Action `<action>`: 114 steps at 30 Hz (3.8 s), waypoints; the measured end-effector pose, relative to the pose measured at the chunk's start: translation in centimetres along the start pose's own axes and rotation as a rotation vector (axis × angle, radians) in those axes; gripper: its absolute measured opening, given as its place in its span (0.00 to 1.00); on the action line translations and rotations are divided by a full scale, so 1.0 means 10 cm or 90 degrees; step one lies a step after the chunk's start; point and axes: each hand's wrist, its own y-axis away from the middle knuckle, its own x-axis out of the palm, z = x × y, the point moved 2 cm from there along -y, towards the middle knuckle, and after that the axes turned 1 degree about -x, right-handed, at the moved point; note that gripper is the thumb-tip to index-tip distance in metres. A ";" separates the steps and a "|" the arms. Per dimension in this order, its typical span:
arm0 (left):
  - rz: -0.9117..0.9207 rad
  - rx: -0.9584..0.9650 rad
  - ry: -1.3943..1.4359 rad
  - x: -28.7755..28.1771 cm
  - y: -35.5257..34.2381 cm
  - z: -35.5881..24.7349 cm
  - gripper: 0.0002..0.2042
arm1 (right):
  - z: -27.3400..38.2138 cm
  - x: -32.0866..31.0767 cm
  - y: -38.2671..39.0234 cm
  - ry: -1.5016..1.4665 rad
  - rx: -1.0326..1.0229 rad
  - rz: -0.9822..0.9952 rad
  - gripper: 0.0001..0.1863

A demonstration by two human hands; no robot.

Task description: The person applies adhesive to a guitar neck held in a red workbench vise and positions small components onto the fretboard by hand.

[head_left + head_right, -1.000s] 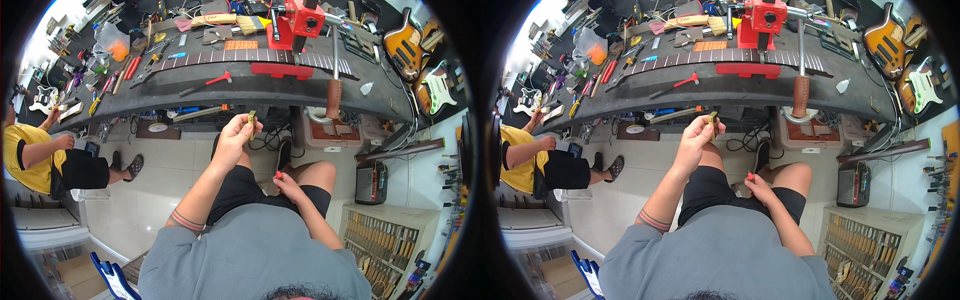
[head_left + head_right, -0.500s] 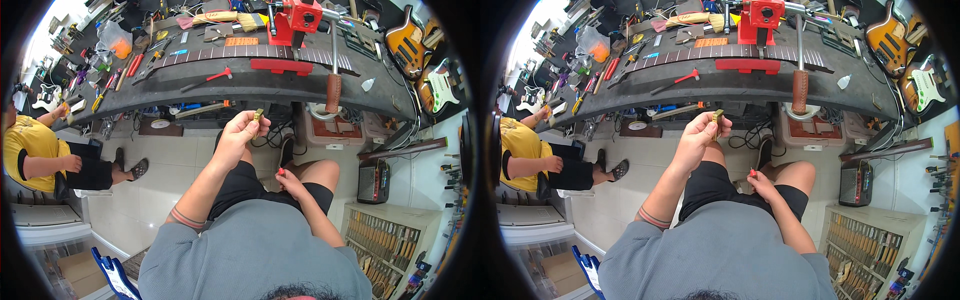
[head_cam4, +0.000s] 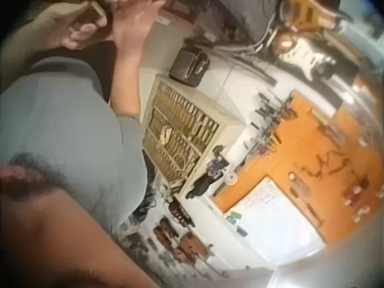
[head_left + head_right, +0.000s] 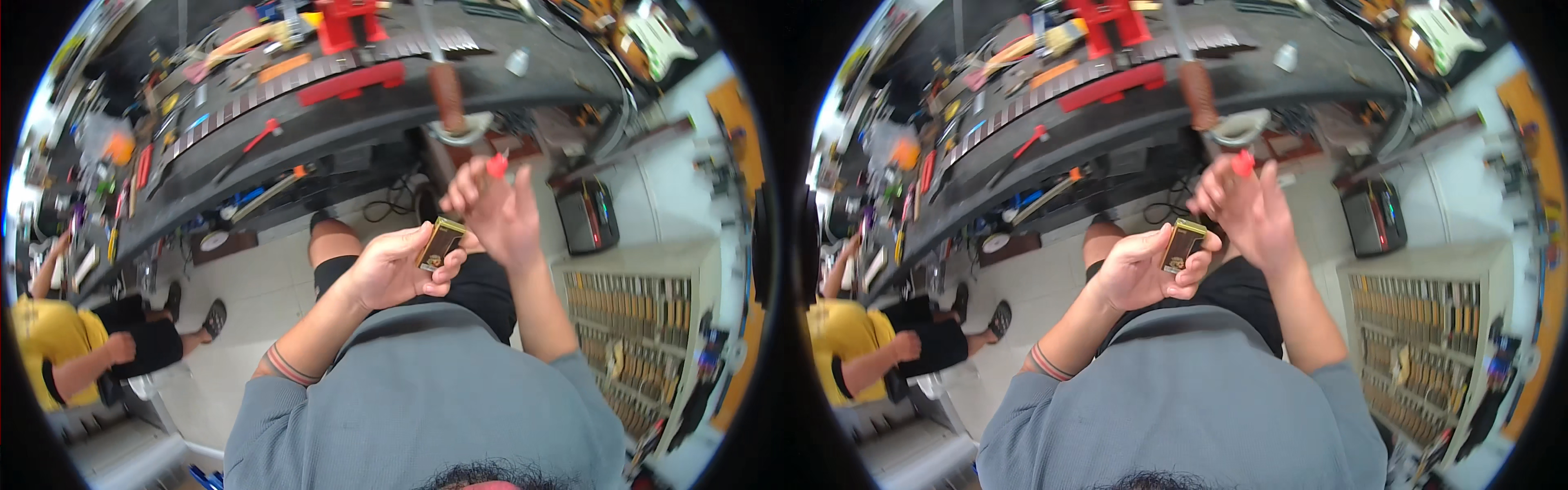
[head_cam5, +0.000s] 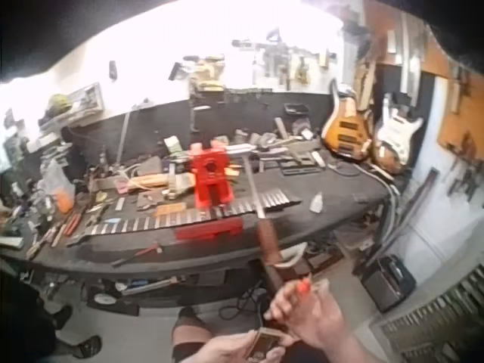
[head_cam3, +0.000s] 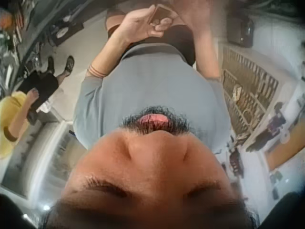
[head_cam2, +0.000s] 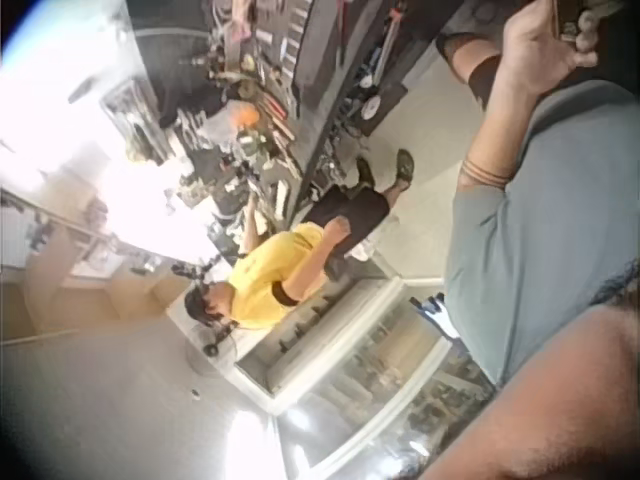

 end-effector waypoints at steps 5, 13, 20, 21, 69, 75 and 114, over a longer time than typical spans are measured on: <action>0.057 -0.129 -0.046 0.18 -0.38 0.34 0.32 | 0.46 0.12 -0.26 -0.100 0.029 0.207 0.51; 0.152 -0.116 -0.017 0.22 -0.57 0.59 0.31 | 0.41 0.14 -0.10 -0.185 0.054 0.249 0.58; 0.108 -0.141 0.024 0.25 -0.61 0.60 0.33 | 0.38 0.14 -0.06 -0.204 0.058 0.216 0.58; 0.108 -0.141 0.024 0.24 -0.61 0.61 0.33 | 0.38 0.13 -0.06 -0.205 0.058 0.209 0.57; -0.227 0.237 -0.583 0.35 -0.46 0.19 0.29 | 0.08 0.35 0.59 0.323 -0.070 -0.269 0.05; -0.239 0.349 -0.871 0.30 -0.39 0.04 0.23 | 0.11 0.26 0.59 0.530 -0.172 -0.202 0.06; -0.155 0.527 -1.190 0.50 -0.03 -0.10 0.20 | 0.30 0.45 0.69 1.152 -0.352 0.081 0.19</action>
